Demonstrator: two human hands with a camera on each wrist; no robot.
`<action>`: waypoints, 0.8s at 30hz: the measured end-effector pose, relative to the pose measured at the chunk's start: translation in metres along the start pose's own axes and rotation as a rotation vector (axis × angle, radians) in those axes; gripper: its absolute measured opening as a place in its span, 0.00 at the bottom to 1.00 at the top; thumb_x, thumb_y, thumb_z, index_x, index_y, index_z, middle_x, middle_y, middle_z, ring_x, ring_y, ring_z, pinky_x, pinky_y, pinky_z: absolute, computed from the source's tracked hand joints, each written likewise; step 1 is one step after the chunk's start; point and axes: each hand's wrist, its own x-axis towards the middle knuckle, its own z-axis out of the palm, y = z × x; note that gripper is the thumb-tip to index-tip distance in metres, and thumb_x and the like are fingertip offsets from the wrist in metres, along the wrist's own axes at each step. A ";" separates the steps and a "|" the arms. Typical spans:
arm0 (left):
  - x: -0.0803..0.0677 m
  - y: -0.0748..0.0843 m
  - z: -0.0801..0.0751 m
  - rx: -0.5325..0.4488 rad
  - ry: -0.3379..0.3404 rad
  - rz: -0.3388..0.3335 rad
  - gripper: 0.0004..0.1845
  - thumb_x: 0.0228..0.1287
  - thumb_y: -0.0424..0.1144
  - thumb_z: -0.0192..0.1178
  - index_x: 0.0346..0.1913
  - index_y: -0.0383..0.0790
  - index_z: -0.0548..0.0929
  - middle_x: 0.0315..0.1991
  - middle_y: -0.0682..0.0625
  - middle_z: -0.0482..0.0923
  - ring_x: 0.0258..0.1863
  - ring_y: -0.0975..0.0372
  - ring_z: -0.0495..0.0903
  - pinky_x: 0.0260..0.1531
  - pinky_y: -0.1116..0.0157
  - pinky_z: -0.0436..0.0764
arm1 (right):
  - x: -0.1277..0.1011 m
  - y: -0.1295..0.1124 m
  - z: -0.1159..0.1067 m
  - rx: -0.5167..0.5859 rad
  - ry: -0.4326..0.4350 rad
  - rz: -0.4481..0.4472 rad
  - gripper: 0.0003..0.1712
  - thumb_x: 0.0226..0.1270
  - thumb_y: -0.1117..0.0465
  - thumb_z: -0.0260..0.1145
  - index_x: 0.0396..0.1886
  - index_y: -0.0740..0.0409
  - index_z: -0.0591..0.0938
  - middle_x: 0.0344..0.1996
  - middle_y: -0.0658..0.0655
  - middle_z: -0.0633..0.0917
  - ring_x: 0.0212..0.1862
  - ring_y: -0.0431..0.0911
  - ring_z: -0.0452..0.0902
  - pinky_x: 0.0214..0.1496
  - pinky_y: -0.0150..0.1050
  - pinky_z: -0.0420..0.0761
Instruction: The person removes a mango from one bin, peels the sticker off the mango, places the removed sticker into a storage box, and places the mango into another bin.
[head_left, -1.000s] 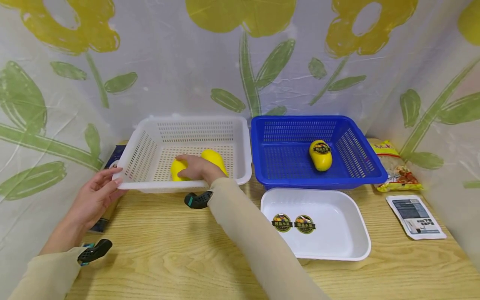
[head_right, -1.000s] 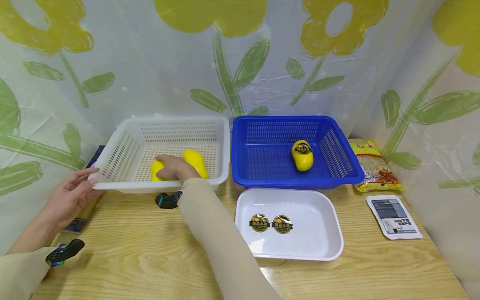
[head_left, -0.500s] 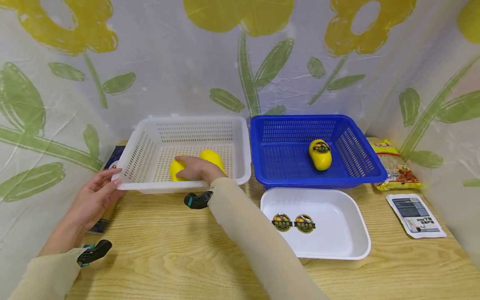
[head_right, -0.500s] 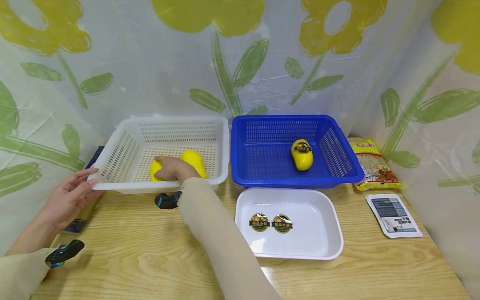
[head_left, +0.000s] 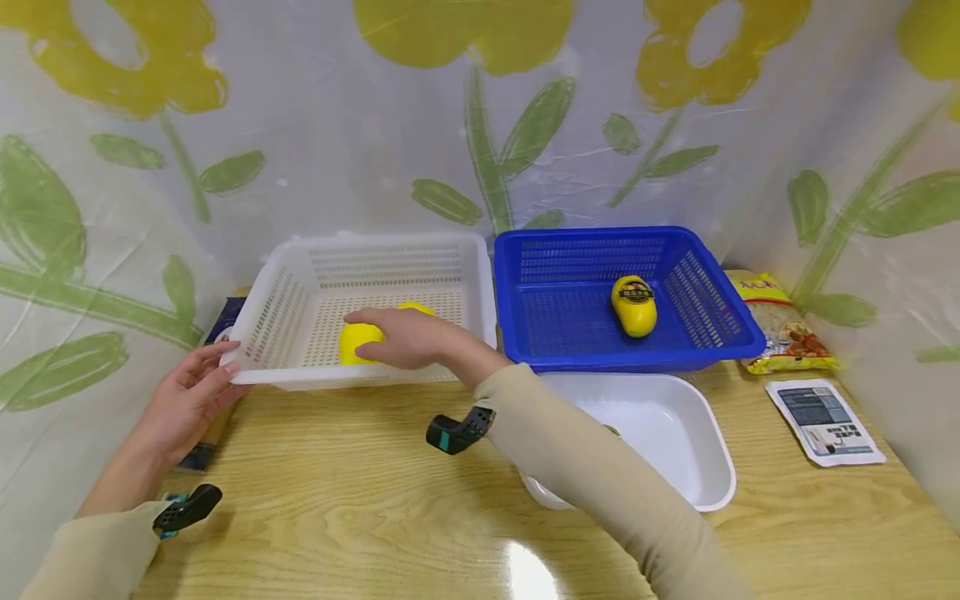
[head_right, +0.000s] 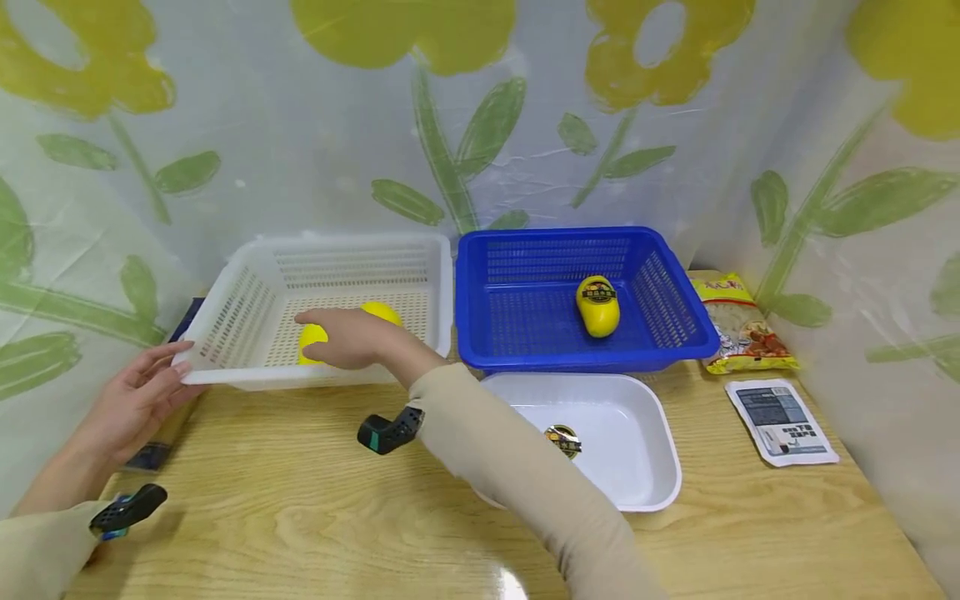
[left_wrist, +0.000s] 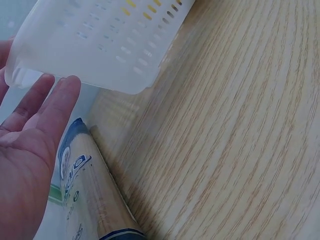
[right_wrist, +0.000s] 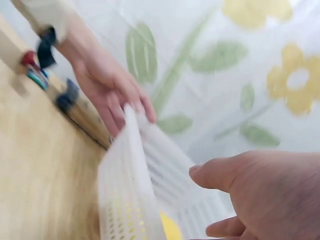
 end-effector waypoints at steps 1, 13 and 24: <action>0.000 0.000 0.000 -0.003 0.004 -0.002 0.20 0.73 0.26 0.48 0.65 0.39 0.71 0.57 0.51 0.68 0.47 0.65 0.81 0.46 0.67 0.81 | -0.011 -0.001 0.000 -0.008 0.014 -0.017 0.32 0.77 0.51 0.53 0.77 0.47 0.59 0.73 0.49 0.63 0.71 0.45 0.62 0.69 0.37 0.64; 0.004 -0.004 0.001 -0.056 -0.019 0.051 0.20 0.73 0.23 0.45 0.64 0.36 0.72 0.57 0.49 0.71 0.48 0.63 0.82 0.47 0.66 0.81 | -0.168 0.025 0.053 0.074 0.294 -0.218 0.22 0.74 0.55 0.59 0.65 0.54 0.74 0.57 0.48 0.79 0.53 0.40 0.74 0.57 0.37 0.75; 0.001 -0.005 0.003 -0.113 -0.016 0.057 0.20 0.73 0.21 0.45 0.63 0.35 0.73 0.63 0.53 0.62 0.49 0.62 0.82 0.47 0.65 0.81 | -0.251 0.078 0.081 0.409 0.647 -0.144 0.19 0.72 0.69 0.59 0.60 0.56 0.77 0.52 0.53 0.82 0.53 0.46 0.80 0.55 0.36 0.79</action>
